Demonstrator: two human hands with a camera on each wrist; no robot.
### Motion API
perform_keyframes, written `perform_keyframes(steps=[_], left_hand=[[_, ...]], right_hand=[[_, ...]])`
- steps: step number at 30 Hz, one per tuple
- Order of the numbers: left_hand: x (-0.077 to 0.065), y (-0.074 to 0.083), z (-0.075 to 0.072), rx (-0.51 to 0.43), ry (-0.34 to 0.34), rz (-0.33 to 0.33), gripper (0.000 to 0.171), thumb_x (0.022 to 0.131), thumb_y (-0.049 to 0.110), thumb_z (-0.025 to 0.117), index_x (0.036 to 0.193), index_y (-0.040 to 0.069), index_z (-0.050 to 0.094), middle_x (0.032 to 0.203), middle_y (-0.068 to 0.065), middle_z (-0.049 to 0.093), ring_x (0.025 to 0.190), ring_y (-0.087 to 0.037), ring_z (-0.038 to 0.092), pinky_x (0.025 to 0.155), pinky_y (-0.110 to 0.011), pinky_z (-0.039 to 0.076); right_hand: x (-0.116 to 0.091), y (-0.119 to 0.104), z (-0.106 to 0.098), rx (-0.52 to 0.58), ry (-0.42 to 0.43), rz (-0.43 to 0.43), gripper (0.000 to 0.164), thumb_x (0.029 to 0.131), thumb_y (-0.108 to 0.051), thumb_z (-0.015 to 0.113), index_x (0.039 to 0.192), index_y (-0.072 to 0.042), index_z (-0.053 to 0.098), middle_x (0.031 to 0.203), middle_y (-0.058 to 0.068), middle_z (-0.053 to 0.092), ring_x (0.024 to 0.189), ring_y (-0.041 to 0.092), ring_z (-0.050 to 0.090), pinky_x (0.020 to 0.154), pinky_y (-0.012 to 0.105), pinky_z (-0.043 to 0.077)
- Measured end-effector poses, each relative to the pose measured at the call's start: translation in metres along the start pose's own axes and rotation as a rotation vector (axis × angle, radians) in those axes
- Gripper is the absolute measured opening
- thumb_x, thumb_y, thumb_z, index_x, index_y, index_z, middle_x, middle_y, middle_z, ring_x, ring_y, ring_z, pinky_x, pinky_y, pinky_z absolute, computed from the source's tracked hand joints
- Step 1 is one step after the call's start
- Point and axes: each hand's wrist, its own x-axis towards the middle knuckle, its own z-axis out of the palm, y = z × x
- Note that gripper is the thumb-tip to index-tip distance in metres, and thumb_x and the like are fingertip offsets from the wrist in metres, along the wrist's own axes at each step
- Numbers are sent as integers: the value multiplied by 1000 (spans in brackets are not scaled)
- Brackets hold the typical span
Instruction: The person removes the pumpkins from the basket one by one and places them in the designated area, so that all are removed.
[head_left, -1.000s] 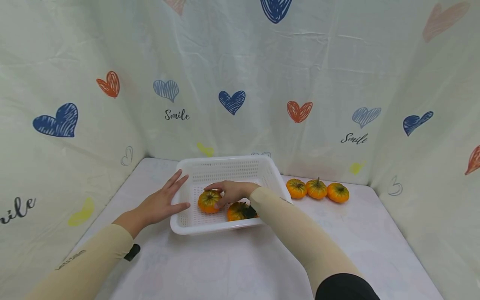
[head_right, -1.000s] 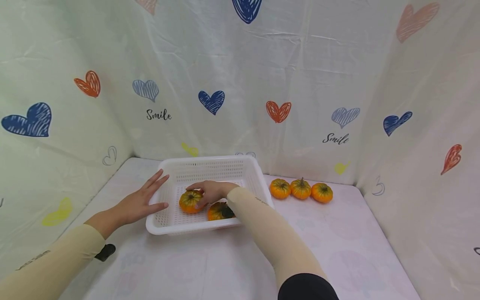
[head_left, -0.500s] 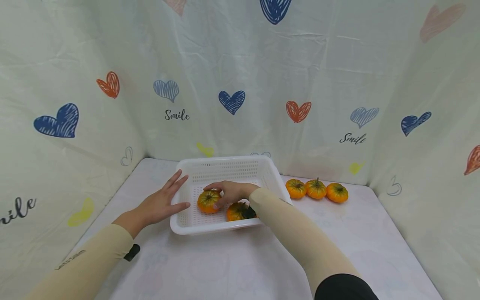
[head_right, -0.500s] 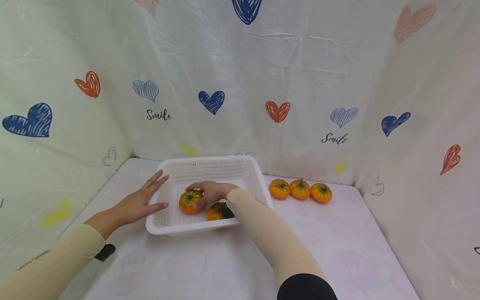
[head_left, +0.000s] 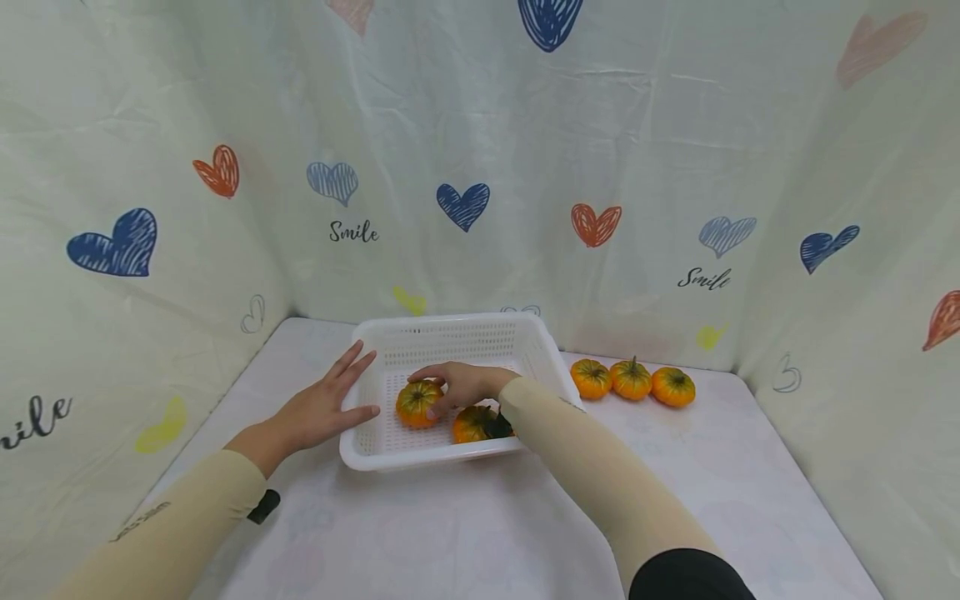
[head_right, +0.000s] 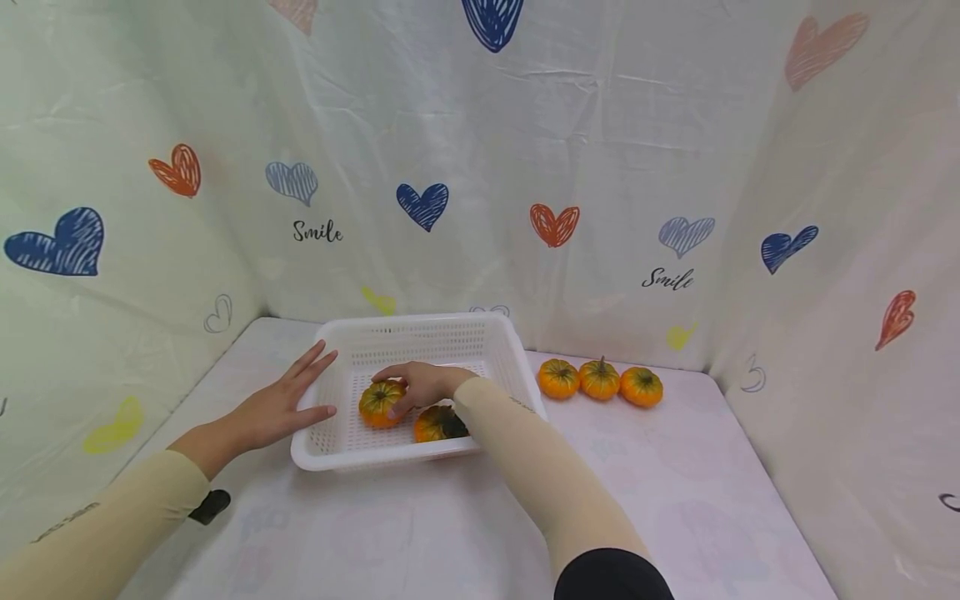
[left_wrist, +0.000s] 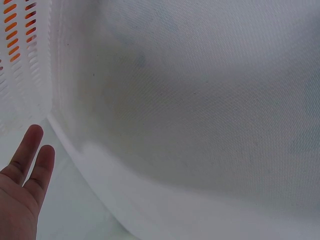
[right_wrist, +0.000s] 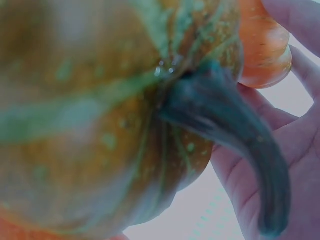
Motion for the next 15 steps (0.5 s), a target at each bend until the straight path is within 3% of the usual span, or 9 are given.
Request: perform_keyframes(steps=[15], left_hand=[[-2,4,-4,5,3,11,90,92,61,57,161,17,18,167,-8,-2,137,-50,37,95,-65,44]], right_hand=[[-8,-2,-7,-49,52,-31,65,88,-26,79,146,-33,51,139,-1,53,119,18,50,105,40,41]])
